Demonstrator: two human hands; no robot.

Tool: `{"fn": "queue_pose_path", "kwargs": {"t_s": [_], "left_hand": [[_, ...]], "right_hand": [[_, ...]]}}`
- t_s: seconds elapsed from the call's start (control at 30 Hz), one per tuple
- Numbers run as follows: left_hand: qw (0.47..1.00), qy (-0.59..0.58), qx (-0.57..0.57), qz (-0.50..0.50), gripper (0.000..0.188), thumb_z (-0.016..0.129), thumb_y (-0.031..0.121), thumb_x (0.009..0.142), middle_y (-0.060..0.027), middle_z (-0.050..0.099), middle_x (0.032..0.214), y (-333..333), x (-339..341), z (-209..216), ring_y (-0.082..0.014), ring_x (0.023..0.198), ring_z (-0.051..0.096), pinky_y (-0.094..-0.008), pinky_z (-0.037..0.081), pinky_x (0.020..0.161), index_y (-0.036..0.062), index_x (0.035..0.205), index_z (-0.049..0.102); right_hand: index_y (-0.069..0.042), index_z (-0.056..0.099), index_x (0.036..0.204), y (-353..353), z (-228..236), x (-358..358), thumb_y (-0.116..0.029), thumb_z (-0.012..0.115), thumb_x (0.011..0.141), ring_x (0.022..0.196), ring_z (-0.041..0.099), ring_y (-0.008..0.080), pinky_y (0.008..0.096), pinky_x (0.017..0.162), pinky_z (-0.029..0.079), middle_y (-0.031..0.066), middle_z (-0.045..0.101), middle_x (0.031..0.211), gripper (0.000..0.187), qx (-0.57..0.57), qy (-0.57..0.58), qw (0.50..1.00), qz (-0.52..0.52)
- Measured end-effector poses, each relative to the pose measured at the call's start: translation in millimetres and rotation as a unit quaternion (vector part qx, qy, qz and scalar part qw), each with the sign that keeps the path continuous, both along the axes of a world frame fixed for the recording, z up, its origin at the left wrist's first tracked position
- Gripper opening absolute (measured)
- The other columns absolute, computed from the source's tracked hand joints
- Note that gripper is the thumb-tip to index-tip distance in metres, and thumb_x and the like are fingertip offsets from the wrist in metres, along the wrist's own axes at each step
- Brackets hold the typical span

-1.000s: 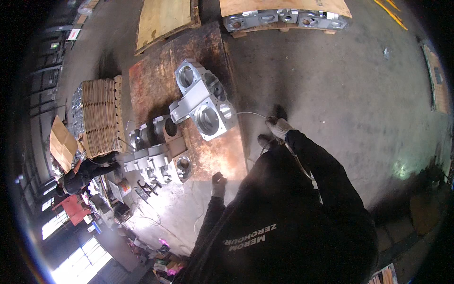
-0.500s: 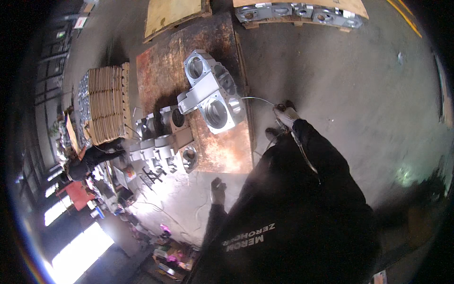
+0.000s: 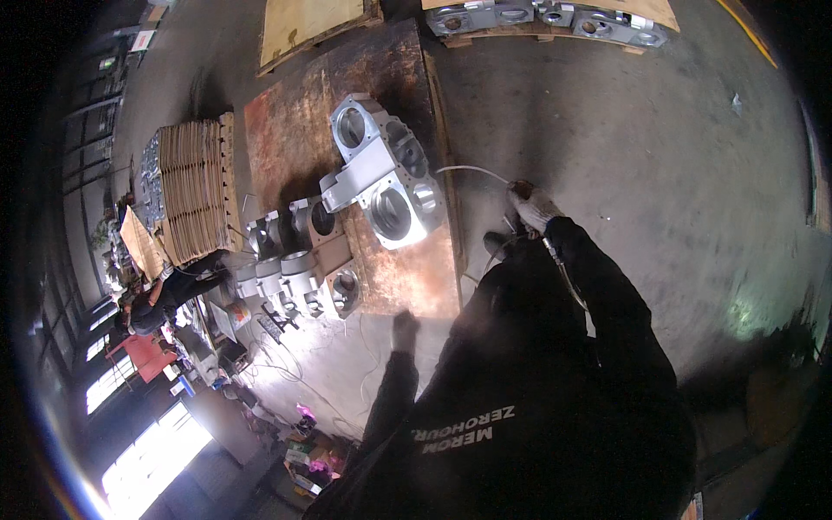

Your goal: The person uses a handheld spray tool to clean several silver metal parts placed on a wooden pallet. They repeatedly spray and rotate the parts to cover different surfaces, then move the parts to a nearby pallet and continue the process.

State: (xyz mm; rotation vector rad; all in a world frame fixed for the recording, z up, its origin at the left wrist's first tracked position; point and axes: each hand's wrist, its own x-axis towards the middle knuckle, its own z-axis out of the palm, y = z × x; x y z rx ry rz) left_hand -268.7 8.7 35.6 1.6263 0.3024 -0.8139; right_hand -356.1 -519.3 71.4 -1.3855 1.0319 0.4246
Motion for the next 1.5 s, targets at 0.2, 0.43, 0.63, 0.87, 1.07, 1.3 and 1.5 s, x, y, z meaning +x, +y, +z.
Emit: {"fn": "queue_pose_path", "kwargs": {"t_s": [0.2, 0.43, 0.63, 0.87, 1.07, 1.3, 1.5], "left_hand": [[0.996, -0.057, 0.025, -0.068, 0.042, 0.061, -0.002, 0.085, -0.0074, 0.059, 0.113, -167, 50, 78, -0.0169, 0.091, 0.061, -0.0285, 0.051, 0.079, 0.005, 0.125, 0.053], [0.959, -0.109, 0.195, -0.176, 0.034, 0.059, 0.005, 0.087, -0.009, 0.06, 0.108, -117, 9, 53, -0.0175, 0.086, 0.061, -0.0301, 0.052, 0.072, 0.0041, 0.121, 0.054], [0.995, 0.09, 0.015, 0.028, 0.035, 0.064, 0.001, 0.083, -0.0053, 0.058, 0.094, -8, -14, 11, -0.0149, 0.074, 0.057, -0.0289, 0.05, 0.063, 0.0059, 0.116, 0.054], [0.995, 0.01, 0.071, -0.064, 0.029, 0.062, 0.003, 0.087, -0.0034, 0.056, 0.093, -46, -9, 13, -0.0114, 0.072, 0.054, -0.0271, 0.048, 0.06, 0.0068, 0.115, 0.054], [0.991, -0.037, 0.114, -0.053, 0.035, 0.065, 0.006, 0.086, -0.0033, 0.059, 0.099, -140, 1, 55, -0.0102, 0.077, 0.055, -0.0261, 0.05, 0.067, 0.0049, 0.119, 0.054], [0.989, -0.044, 0.14, -0.026, 0.033, 0.064, 0.009, 0.087, -0.0057, 0.059, 0.1, -123, -3, 64, -0.0111, 0.077, 0.056, -0.0263, 0.05, 0.066, 0.003, 0.118, 0.054], [0.985, -0.03, 0.162, -0.054, 0.031, 0.062, 0.009, 0.088, -0.0049, 0.057, 0.098, -104, -17, 54, -0.0123, 0.077, 0.057, -0.0269, 0.05, 0.064, 0.0053, 0.118, 0.054]], "right_hand": [[-0.003, 0.067, 0.095, 22, -92, -13, -0.041, 0.054, 0.095, 0.069, 0.065, 0.019, 0.0334, 0.064, 0.049, 0.0079, 0.068, 0.075, 0.04, -0.165, -0.192, 0.962, -0.103], [-0.002, 0.066, 0.099, 10, 2, 12, -0.038, 0.055, 0.095, 0.086, 0.068, 0.0266, 0.0354, 0.073, 0.051, 0.0138, 0.071, 0.091, 0.038, -0.021, -0.052, 0.998, -0.04], [-0.005, 0.063, 0.098, 20, -65, 21, -0.039, 0.045, 0.098, 0.078, 0.068, 0.0282, 0.0393, 0.068, 0.051, 0.0138, 0.068, 0.078, 0.038, -0.066, -0.144, 0.987, 0.002], [-0.007, 0.062, 0.096, 5, -62, 17, -0.054, 0.052, 0.092, 0.055, 0.062, 0.021, 0.0363, 0.05, 0.047, 0.0085, 0.061, 0.062, 0.048, -0.085, -0.109, 0.99, 0.003], [-0.007, 0.061, 0.097, -38, -10, 15, -0.053, 0.049, 0.095, 0.044, 0.058, 0.0212, 0.0363, 0.042, 0.045, 0.0083, 0.057, 0.054, 0.047, 0.023, -0.039, 0.995, -0.084], [-0.006, 0.061, 0.107, -19, -41, 61, -0.031, 0.044, 0.099, 0.094, 0.065, 0.0339, 0.0402, 0.074, 0.052, 0.0173, 0.066, 0.101, 0.032, -0.141, -0.079, 0.975, 0.153], [-0.007, 0.058, 0.098, -29, -178, 47, -0.045, 0.046, 0.096, 0.08, 0.065, 0.0334, 0.0404, 0.067, 0.049, 0.0156, 0.065, 0.092, 0.04, -0.082, -0.147, 0.985, 0.033]]}}
